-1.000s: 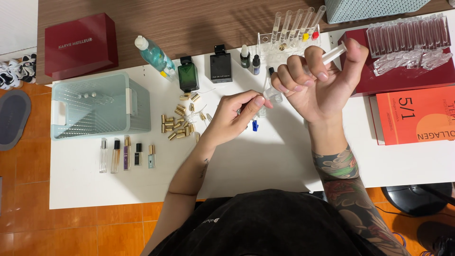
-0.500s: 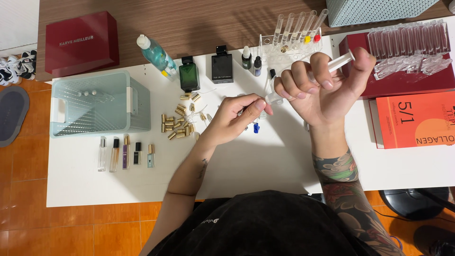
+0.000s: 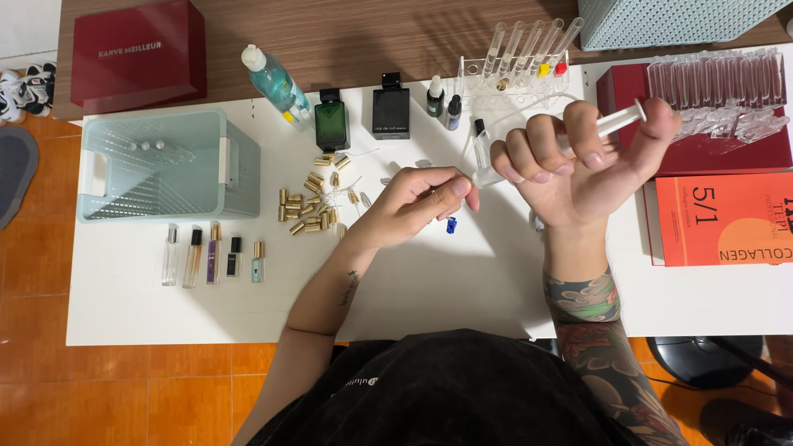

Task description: Assembling perfume bottles by attaching spray nozzles and tubes using a syringe.

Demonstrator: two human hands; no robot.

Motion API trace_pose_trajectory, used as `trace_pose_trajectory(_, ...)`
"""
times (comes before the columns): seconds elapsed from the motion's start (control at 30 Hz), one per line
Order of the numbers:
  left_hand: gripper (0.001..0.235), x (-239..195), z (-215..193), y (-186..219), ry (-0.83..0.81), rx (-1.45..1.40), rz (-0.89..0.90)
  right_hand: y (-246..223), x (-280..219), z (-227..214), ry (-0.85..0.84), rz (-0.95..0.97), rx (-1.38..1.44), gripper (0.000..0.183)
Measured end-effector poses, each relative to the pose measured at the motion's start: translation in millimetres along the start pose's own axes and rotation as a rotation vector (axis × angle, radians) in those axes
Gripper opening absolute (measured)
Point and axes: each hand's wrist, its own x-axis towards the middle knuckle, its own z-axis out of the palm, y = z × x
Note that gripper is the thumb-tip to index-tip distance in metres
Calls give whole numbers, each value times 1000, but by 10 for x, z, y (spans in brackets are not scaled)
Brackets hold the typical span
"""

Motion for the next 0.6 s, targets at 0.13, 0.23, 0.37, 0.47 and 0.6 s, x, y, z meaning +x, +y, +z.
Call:
trace_pose_trajectory(0.13,36,-10,6,14,-21,-39,7,-16,-3,-29,-77,4,-50,69)
trace_pose_trajectory(0.23,36,-16,9,13,-38,-34,6,-21,-22,-64,-113,-8,-54,70)
trace_pose_trajectory(0.37,36,-31,-11,14,-59,-33,1,-83,-55,-233,-178,-53,-41,76)
trace_pose_trajectory(0.47,36,-64,-67,-45,-35,-57,19,-239,-62,-302,-273,-144,-39,81)
trace_pose_trajectory(0.6,34,-101,-150,-80,122,-110,147,-417,-155,-198,-251,-229,-304,70)
